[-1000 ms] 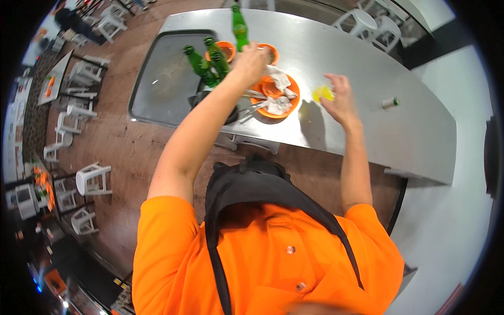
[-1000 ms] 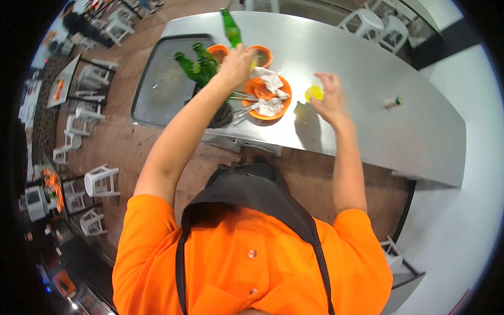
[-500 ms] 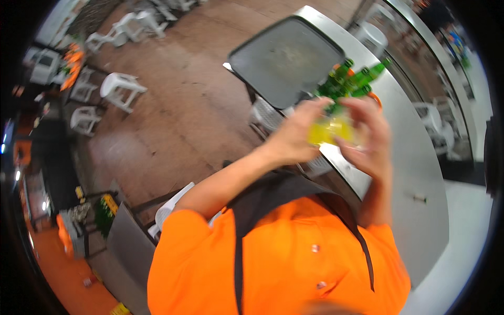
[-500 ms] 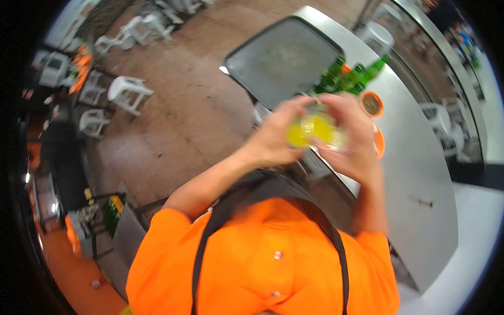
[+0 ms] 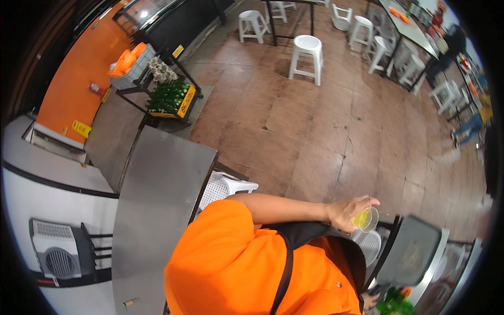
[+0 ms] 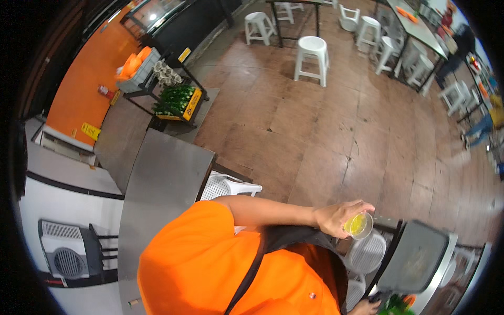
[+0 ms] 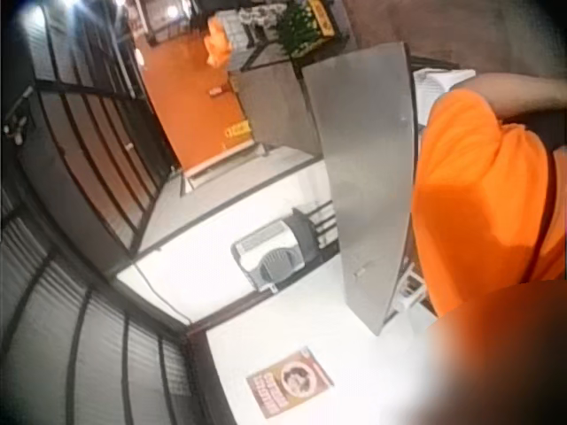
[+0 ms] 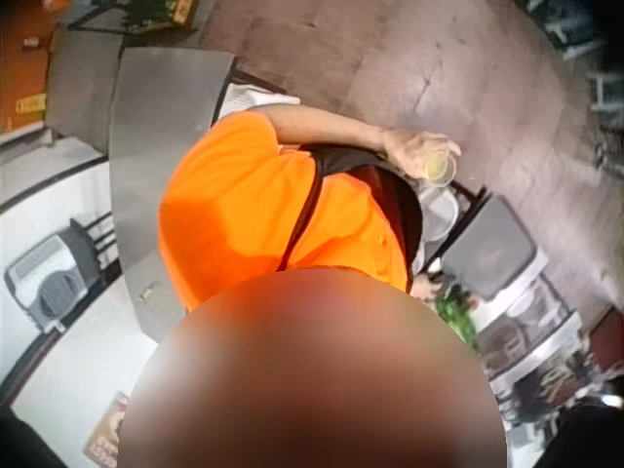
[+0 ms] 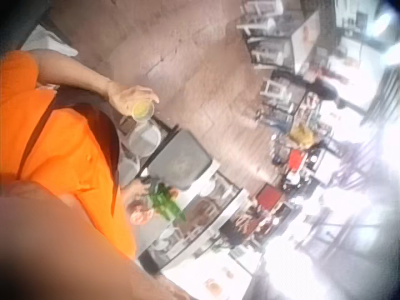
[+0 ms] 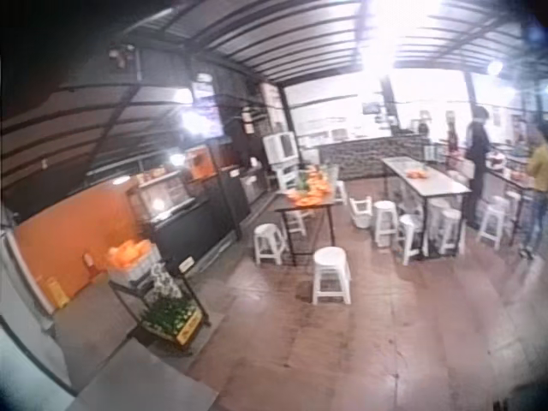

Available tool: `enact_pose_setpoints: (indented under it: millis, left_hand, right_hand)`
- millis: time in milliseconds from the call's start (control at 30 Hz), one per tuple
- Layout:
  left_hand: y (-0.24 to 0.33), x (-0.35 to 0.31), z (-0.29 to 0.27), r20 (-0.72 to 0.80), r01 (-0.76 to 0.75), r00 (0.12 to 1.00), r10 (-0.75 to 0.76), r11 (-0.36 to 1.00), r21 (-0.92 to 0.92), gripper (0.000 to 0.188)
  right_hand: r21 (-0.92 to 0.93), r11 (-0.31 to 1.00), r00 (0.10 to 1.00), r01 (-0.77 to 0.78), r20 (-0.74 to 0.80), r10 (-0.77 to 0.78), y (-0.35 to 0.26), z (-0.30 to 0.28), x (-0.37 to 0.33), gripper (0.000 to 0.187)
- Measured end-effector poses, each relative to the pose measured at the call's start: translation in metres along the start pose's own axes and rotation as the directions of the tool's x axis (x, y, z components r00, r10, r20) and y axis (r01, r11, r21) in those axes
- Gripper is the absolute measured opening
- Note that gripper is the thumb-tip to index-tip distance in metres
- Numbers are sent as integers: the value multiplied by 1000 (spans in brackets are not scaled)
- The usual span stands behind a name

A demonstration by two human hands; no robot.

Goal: The person wipes a metal table with a cloth while holding a green bottle, then collects used orange bowls, plates, and green bottles from multiple tables. They move white plastic stools to clear space and continue wiping tables, stacking the collected items onto a service cart.

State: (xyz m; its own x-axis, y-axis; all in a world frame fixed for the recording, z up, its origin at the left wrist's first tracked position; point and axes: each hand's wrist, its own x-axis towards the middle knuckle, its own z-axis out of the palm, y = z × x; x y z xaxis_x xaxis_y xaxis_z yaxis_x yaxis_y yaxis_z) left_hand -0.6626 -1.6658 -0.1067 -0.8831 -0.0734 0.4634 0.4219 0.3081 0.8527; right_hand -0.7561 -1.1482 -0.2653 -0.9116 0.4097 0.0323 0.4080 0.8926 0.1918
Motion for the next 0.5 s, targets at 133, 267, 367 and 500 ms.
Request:
enact_pose_setpoints:
  millis: [133, 267, 367, 500]
  left_hand:
    - [-27, -10, -129, -171, 168, 974, -149, 981, 100, 89]
    - [-73, -25, -238, -423, 207, 900, -105, 957, 203, 88]
    - [-107, -40, -332, -551, 274, 828, -99, 930, 243, 78]
    - [-108, -72, -472, -800, 471, 596, -67, 836, 281, 73]
  right_hand:
    - [188, 962, 867, 196, 424, -260, -179, 57, -58, 51]
    - [441, 855, 581, 273, 633, -512, -371, 70, -103, 41]
    - [595, 771, 378, 226, 676, -632, -513, 71, -122, 33]
    - [733, 677, 155, 70, 662, -733, -714, 28, -162, 25]
